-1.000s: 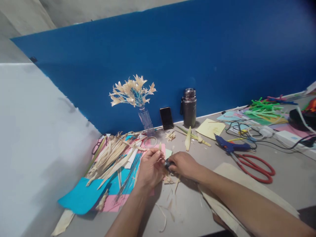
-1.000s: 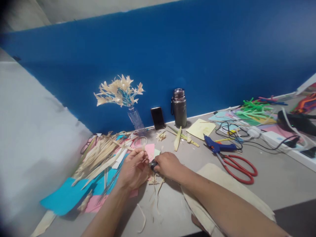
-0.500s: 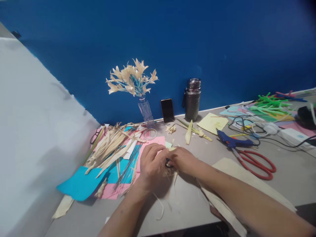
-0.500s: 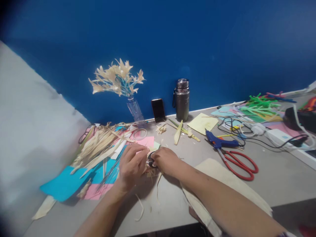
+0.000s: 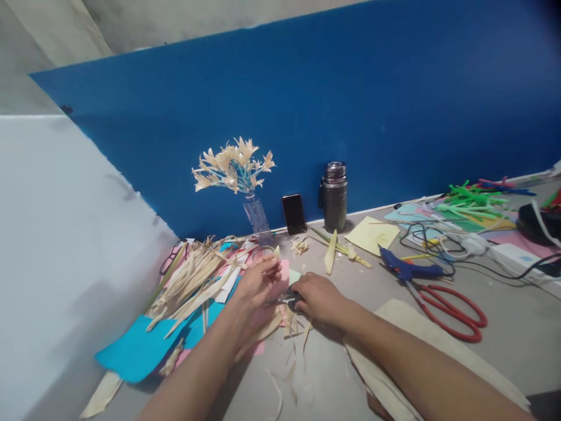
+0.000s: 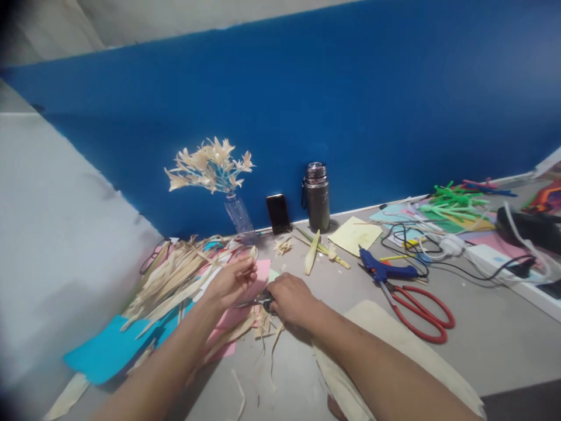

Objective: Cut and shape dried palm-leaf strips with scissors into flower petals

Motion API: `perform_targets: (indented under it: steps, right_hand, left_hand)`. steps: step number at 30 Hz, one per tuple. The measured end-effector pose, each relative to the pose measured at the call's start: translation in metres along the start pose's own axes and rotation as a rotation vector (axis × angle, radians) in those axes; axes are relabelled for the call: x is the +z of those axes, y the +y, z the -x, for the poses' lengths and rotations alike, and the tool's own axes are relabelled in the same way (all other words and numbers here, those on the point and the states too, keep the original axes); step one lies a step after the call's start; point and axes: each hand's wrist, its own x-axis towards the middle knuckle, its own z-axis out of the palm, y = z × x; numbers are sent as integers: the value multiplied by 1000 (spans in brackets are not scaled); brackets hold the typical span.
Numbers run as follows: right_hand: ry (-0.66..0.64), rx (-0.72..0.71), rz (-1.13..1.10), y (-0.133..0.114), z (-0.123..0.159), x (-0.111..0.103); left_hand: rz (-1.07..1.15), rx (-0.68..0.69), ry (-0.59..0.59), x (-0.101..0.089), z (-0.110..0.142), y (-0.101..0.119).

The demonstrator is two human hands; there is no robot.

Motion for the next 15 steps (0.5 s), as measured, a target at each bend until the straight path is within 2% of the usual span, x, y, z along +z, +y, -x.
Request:
perform_targets:
  steps: [4, 8, 12, 15]
  right_hand:
    - [-9, -36, -14, 3, -1, 0]
    - [-16, -45, 1, 4, -2, -1]
    - [-19, -19, -6, 8, -2, -6]
    - [-18, 21, -21, 14, -3, -11]
  left_hand:
    - [-180, -13, 55, 11, -44, 0]
    - [-368, 2, 125, 30, -76, -15]
    - [-478, 70, 125, 46, -86, -18]
    - [-531, 146, 102, 40, -77, 1]
